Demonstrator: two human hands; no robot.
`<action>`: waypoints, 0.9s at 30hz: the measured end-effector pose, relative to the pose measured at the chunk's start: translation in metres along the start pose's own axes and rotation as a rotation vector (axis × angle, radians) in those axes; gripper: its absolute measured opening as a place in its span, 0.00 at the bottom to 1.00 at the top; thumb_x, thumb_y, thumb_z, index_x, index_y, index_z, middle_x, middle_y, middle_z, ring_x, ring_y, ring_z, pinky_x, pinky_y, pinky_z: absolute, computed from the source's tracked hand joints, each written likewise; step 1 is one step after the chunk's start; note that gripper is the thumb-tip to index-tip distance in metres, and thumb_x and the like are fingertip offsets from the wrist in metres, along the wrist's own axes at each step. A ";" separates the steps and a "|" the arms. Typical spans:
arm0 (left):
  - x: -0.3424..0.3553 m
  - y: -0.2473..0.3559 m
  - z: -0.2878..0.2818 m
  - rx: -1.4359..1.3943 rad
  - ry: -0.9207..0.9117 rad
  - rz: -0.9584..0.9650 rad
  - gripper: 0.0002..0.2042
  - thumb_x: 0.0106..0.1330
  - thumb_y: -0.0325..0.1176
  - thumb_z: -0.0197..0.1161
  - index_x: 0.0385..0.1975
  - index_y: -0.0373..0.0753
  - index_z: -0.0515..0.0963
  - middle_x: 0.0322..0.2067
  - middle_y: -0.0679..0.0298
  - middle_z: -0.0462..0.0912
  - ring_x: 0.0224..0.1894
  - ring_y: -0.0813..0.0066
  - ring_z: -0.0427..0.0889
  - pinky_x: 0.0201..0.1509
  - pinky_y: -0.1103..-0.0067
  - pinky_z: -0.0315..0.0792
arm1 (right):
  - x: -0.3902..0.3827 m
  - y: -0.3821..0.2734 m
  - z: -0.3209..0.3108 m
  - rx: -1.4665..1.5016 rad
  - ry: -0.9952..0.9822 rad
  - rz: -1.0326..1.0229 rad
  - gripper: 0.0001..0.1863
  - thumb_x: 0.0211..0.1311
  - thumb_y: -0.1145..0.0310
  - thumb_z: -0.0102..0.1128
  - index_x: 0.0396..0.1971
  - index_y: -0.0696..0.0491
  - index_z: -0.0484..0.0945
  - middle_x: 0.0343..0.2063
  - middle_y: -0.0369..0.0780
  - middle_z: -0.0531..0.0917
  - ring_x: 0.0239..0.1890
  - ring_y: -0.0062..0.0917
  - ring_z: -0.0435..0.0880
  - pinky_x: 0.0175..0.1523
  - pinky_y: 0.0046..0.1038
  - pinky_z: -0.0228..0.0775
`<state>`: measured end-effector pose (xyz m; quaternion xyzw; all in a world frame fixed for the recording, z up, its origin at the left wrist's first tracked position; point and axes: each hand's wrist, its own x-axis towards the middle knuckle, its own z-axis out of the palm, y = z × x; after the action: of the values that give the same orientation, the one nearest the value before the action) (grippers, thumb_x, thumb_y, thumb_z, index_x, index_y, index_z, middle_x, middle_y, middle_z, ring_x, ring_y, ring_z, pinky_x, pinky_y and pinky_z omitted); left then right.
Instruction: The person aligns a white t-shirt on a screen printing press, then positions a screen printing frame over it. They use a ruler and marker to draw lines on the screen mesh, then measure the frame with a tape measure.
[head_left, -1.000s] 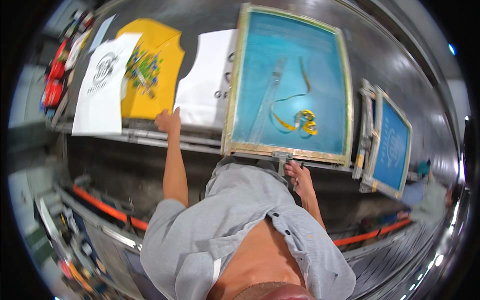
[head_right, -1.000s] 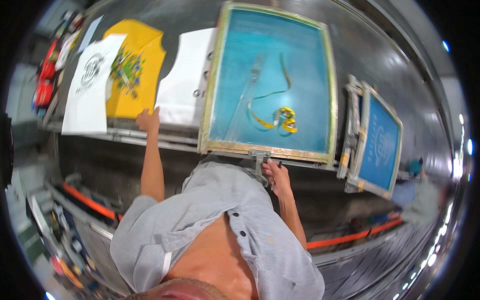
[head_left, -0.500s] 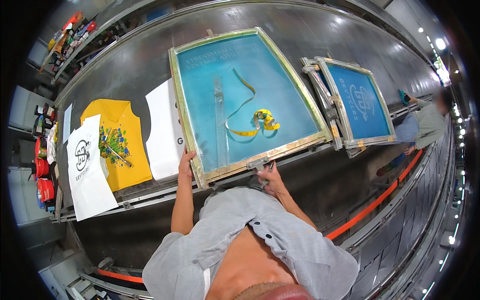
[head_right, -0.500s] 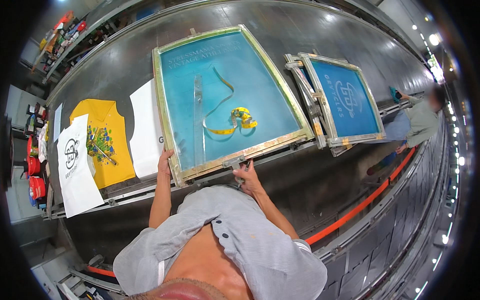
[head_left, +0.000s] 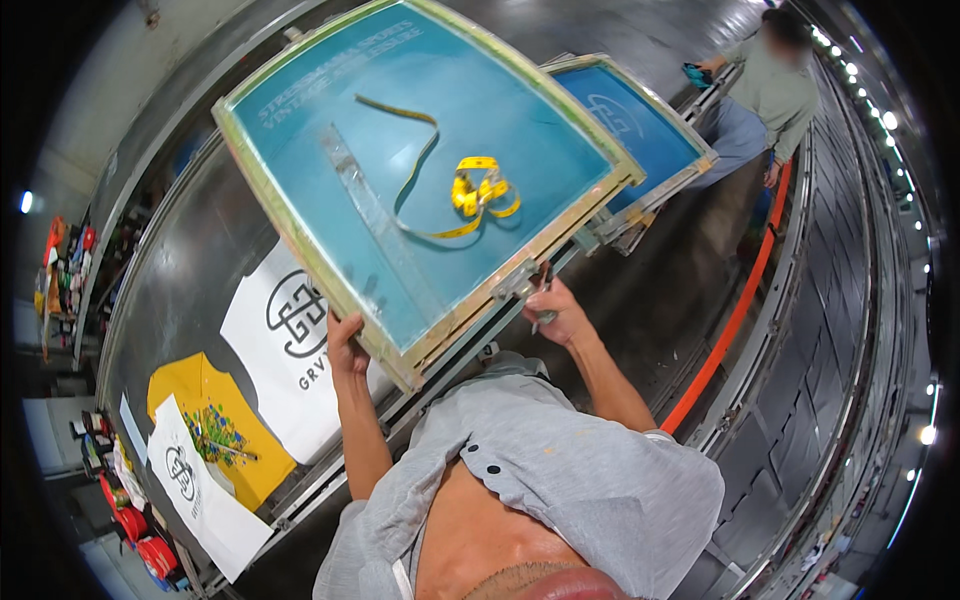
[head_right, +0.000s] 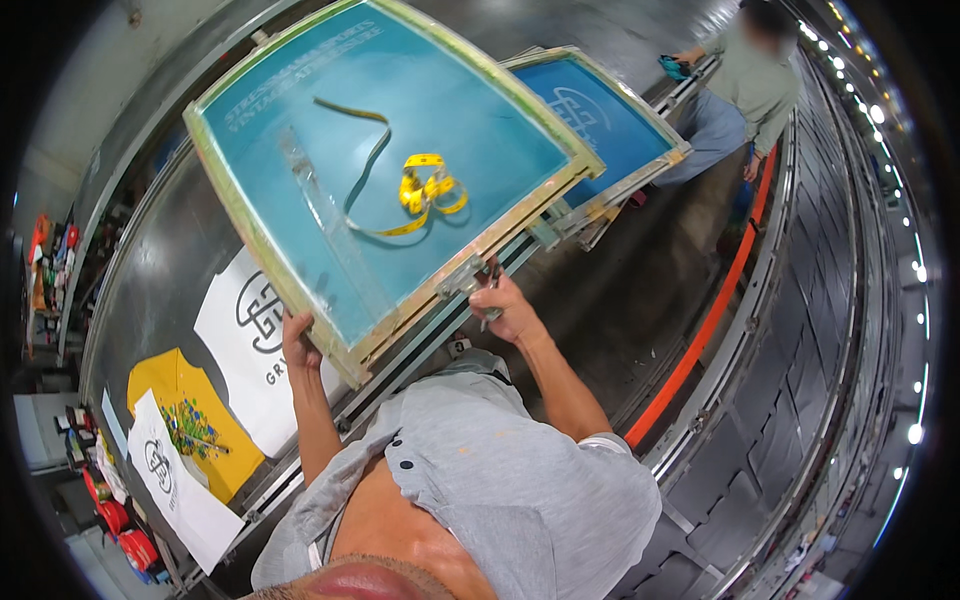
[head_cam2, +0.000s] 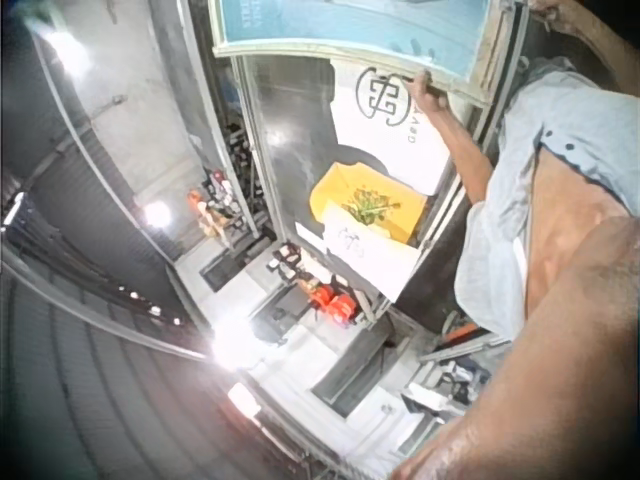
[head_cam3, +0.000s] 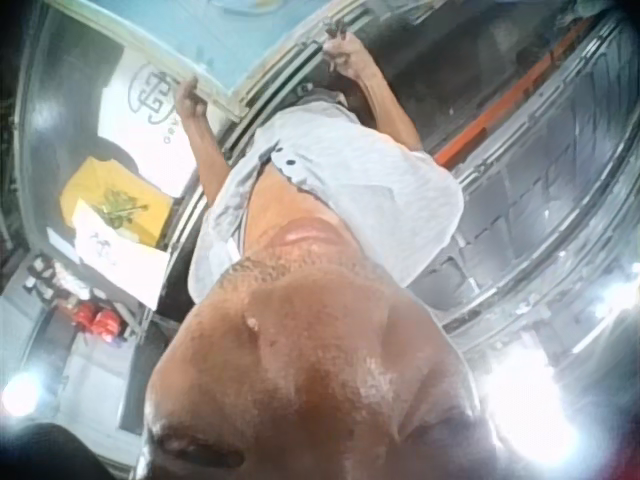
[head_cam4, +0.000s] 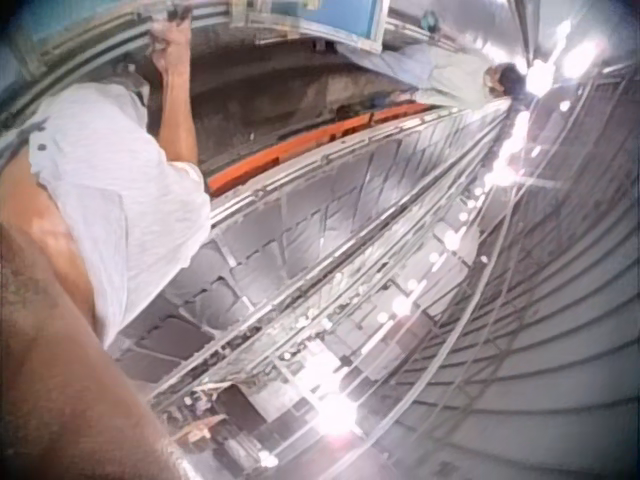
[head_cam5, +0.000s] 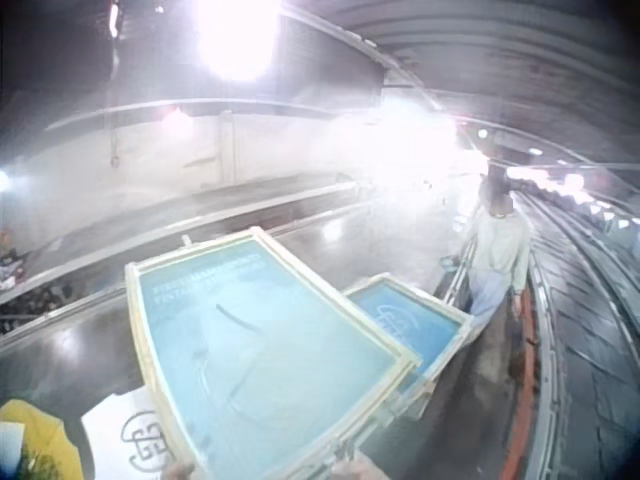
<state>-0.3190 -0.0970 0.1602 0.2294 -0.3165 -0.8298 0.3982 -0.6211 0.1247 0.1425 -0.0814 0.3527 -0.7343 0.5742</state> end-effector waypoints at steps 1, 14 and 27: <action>0.018 -0.005 0.020 0.014 -0.032 -0.019 0.39 0.59 0.23 0.66 0.72 0.34 0.58 0.62 0.46 0.75 0.55 0.56 0.83 0.61 0.66 0.80 | 0.001 -0.020 -0.009 -0.002 -0.010 -0.037 0.40 0.49 0.82 0.66 0.64 0.44 0.65 0.51 0.35 0.76 0.35 0.20 0.78 0.30 0.23 0.67; 0.207 -0.204 0.178 -0.167 -0.382 -0.364 0.36 0.63 0.17 0.62 0.72 0.42 0.59 0.59 0.56 0.76 0.59 0.61 0.81 0.65 0.60 0.79 | -0.016 -0.202 -0.140 0.033 0.163 -0.428 0.29 0.54 0.83 0.61 0.58 0.51 0.69 0.48 0.43 0.81 0.46 0.36 0.86 0.21 0.20 0.62; 0.215 -0.253 0.203 -0.010 -0.306 -0.468 0.31 0.63 0.21 0.67 0.67 0.41 0.65 0.52 0.61 0.80 0.51 0.68 0.83 0.55 0.68 0.83 | -0.004 -0.208 -0.230 0.156 0.224 -0.359 0.26 0.56 0.83 0.59 0.57 0.51 0.72 0.52 0.45 0.82 0.50 0.43 0.86 0.20 0.20 0.62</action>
<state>-0.7014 -0.0788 0.0944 0.1662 -0.3072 -0.9258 0.1446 -0.9040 0.2448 0.1015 -0.0161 0.3361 -0.8542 0.3963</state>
